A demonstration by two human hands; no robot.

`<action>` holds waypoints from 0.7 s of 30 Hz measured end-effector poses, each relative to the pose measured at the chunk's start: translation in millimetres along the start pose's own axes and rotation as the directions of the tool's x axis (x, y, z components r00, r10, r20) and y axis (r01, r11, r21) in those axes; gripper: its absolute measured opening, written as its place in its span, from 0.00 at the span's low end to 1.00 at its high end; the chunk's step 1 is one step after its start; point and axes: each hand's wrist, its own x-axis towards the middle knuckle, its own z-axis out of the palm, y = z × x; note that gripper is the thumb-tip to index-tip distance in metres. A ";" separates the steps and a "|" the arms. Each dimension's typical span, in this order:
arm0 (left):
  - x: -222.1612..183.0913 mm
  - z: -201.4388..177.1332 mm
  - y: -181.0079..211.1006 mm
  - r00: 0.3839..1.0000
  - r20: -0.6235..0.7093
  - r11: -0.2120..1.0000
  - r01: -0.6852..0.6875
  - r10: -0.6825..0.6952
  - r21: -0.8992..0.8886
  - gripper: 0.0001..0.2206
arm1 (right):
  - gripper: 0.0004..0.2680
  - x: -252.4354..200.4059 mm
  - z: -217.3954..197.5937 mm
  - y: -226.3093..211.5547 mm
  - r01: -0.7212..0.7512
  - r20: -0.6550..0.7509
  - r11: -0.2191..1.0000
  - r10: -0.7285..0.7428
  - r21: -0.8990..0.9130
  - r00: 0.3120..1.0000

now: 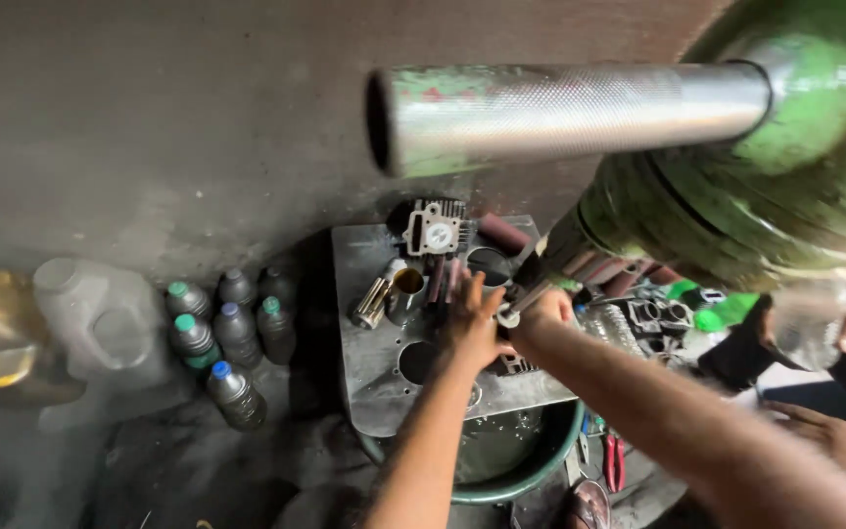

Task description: Operate a boring machine to resize or smooth the internal diameter of a motorcycle engine cylinder.

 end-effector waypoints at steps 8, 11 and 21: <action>32.6 7.4 -7.0 0.948 -0.121 0.946 0.270 -0.293 -0.177 0.24 | 0.10 10.8 -3.8 1.4 0.064 0.057 0.986 -0.056 -0.155 0.997; 29.6 10.9 9.6 0.931 -0.199 0.934 0.252 -0.305 -0.252 0.21 | 0.09 8.6 6.2 -17.4 0.052 0.131 0.998 -0.055 0.028 0.990; 88.7 -92.7 110.7 0.909 -0.409 0.898 -0.244 0.081 -0.366 0.47 | 0.17 0.0 -41.3 5.7 -0.390 -0.573 0.838 0.545 0.381 0.612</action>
